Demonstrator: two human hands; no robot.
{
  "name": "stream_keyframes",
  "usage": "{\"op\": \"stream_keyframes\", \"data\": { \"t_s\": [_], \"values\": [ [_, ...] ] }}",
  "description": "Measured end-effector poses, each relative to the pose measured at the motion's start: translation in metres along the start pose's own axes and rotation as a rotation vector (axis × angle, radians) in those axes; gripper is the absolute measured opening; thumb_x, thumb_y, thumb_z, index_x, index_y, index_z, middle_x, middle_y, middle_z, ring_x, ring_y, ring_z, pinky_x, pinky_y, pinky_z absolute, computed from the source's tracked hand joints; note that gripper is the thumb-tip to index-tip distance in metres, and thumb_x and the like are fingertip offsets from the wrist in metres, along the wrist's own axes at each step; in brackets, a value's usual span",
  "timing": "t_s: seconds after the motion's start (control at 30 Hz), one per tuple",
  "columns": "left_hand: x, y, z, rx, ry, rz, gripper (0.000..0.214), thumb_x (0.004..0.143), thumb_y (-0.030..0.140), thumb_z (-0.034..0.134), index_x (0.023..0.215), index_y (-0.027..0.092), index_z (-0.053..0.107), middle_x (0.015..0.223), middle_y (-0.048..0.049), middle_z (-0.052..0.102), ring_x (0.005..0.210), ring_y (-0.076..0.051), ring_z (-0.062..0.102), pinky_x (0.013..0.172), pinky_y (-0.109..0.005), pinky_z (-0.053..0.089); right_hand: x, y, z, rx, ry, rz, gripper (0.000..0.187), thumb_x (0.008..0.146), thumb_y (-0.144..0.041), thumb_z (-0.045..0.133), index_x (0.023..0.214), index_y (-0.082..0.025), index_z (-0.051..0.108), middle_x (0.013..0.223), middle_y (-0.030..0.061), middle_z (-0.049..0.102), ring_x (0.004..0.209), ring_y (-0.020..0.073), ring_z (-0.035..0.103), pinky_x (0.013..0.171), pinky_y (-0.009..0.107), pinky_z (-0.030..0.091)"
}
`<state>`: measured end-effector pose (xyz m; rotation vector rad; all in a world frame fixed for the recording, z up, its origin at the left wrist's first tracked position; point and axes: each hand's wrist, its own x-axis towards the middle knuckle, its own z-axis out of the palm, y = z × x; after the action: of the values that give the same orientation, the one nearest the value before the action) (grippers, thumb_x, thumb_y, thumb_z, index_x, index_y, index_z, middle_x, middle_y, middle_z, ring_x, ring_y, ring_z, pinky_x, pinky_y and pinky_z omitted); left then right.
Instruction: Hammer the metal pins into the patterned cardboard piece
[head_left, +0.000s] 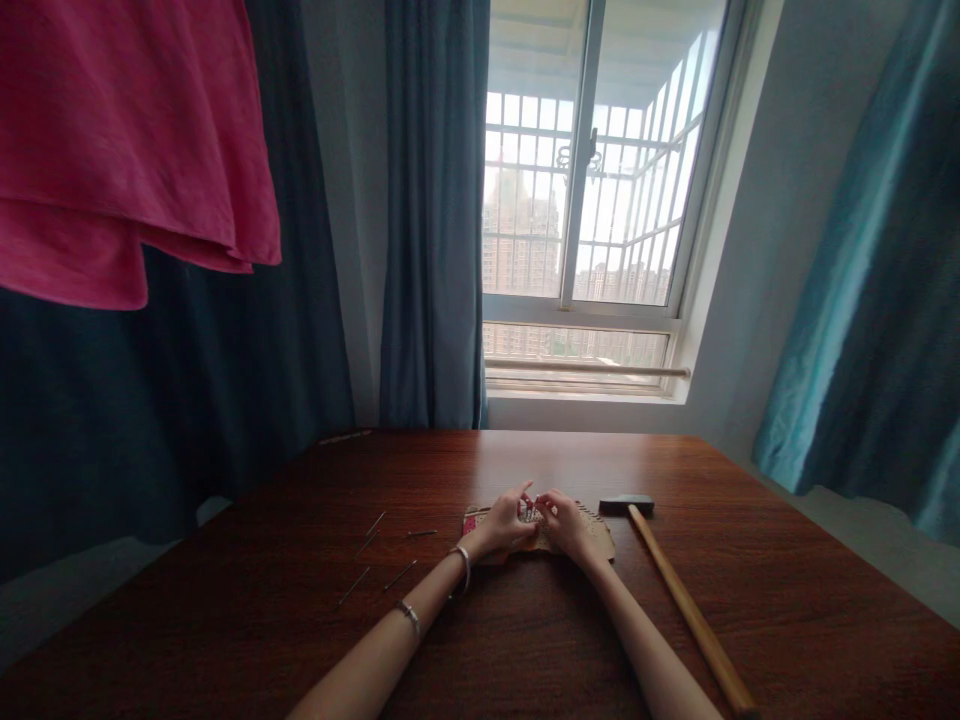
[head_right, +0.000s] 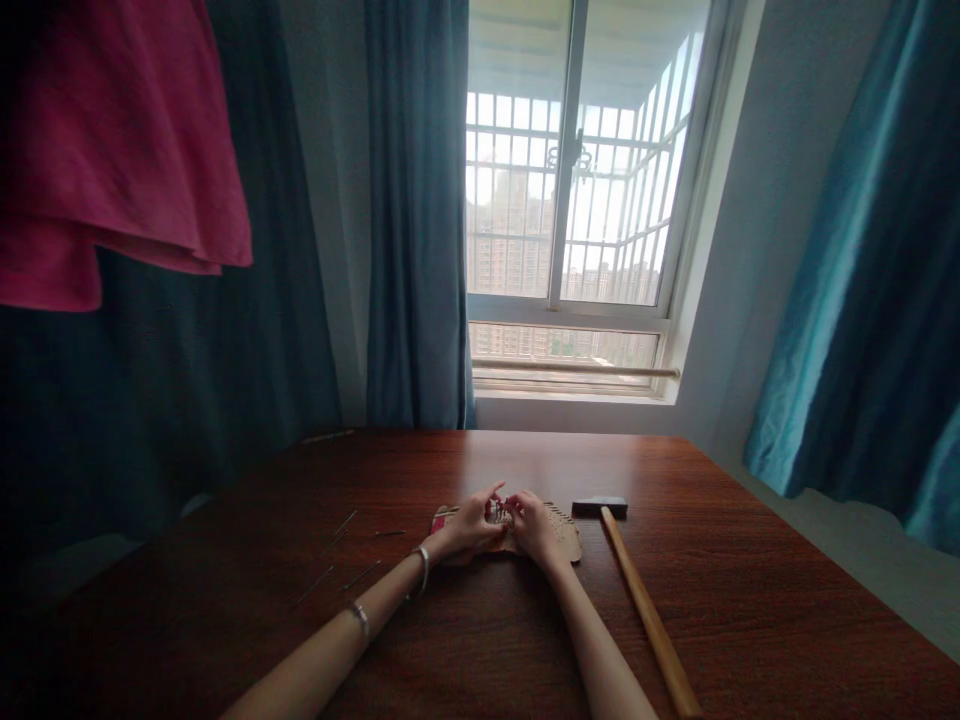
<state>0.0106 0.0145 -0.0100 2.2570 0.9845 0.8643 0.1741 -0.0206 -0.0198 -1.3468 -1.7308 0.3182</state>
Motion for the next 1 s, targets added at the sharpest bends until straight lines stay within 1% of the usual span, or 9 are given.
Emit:
{"op": "stream_keyframes", "data": {
  "t_s": [0.2,0.27,0.43,0.57,0.67,0.83,0.9,1.0],
  "values": [
    [0.0001,0.0007,0.0004,-0.018,0.012,0.006,0.068,0.06,0.017,0.066,0.125,0.016,0.047,0.089,-0.0021,0.062,0.078,-0.016,0.055,0.076,-0.027,0.046,-0.0004,-0.0031,-0.0023,0.007,-0.004,-0.014,0.017,0.08,-0.023,0.05,0.072,-0.026,0.065,0.077,0.0008,0.066,0.071,0.0145,0.059,0.068,0.022,0.043],
    [-0.0002,0.0006,0.0014,-0.028,0.021,0.003,0.061,0.061,0.016,0.065,0.119,0.016,0.048,0.089,-0.0015,0.061,0.077,-0.015,0.055,0.074,-0.026,0.045,-0.0007,-0.0043,-0.0028,0.008,-0.004,-0.01,0.017,0.08,-0.023,0.05,0.072,-0.027,0.065,0.077,0.0008,0.066,0.071,0.0147,0.059,0.068,0.022,0.043],
    [0.0003,-0.0018,0.003,-0.039,0.065,-0.033,0.032,0.065,0.01,0.056,0.097,0.016,0.05,0.082,-0.0002,0.057,0.072,-0.013,0.053,0.068,-0.023,0.043,-0.0014,-0.0048,-0.0031,0.018,-0.013,-0.024,0.018,0.081,-0.026,0.05,0.073,-0.027,0.066,0.078,0.0013,0.066,0.072,0.0156,0.059,0.068,0.023,0.044],
    [0.0005,0.0001,0.0,-0.05,0.066,-0.069,0.03,0.065,0.005,0.05,0.093,0.016,0.05,0.078,0.0009,0.056,0.07,-0.012,0.052,0.067,-0.022,0.041,-0.0024,-0.0046,-0.0031,0.024,0.001,-0.039,0.018,0.081,-0.024,0.049,0.074,-0.026,0.066,0.079,0.0017,0.065,0.073,0.0152,0.06,0.07,0.022,0.043],
    [-0.0008,0.0041,-0.0036,-0.06,0.05,-0.055,0.028,0.067,0.009,0.051,0.094,0.016,0.053,0.08,-0.0004,0.058,0.072,-0.012,0.054,0.068,-0.022,0.042,-0.003,-0.0055,-0.0036,0.023,0.002,-0.034,0.019,0.081,-0.022,0.05,0.074,-0.027,0.066,0.079,0.0011,0.066,0.074,0.0146,0.06,0.071,0.021,0.044],
    [0.0004,0.0056,-0.0051,-0.08,0.064,-0.071,0.019,0.072,0.022,0.055,0.09,0.015,0.058,0.079,-0.0014,0.063,0.073,-0.014,0.057,0.068,-0.023,0.044,-0.0028,-0.0073,-0.0049,0.024,-0.013,-0.018,0.016,0.08,-0.022,0.052,0.075,-0.027,0.066,0.078,0.0013,0.064,0.072,0.0143,0.059,0.07,0.022,0.045],
    [0.0026,0.0043,-0.0045,-0.114,0.066,-0.06,0.017,0.073,0.023,0.055,0.088,0.015,0.06,0.079,-0.0019,0.064,0.074,-0.015,0.059,0.069,-0.024,0.046,-0.0026,-0.0074,-0.0051,0.037,-0.019,-0.023,0.016,0.08,-0.022,0.052,0.075,-0.027,0.066,0.078,0.0013,0.064,0.071,0.0142,0.059,0.07,0.022,0.045],
    [0.0056,0.0038,-0.0037,-0.139,0.058,-0.057,0.016,0.073,0.021,0.053,0.086,0.014,0.061,0.079,-0.0021,0.065,0.074,-0.015,0.06,0.069,-0.025,0.047,-0.0024,-0.007,-0.0053,0.046,-0.026,-0.01,0.015,0.079,-0.023,0.053,0.074,-0.027,0.067,0.078,0.0013,0.064,0.071,0.0142,0.059,0.069,0.022,0.045]
  ]
}}
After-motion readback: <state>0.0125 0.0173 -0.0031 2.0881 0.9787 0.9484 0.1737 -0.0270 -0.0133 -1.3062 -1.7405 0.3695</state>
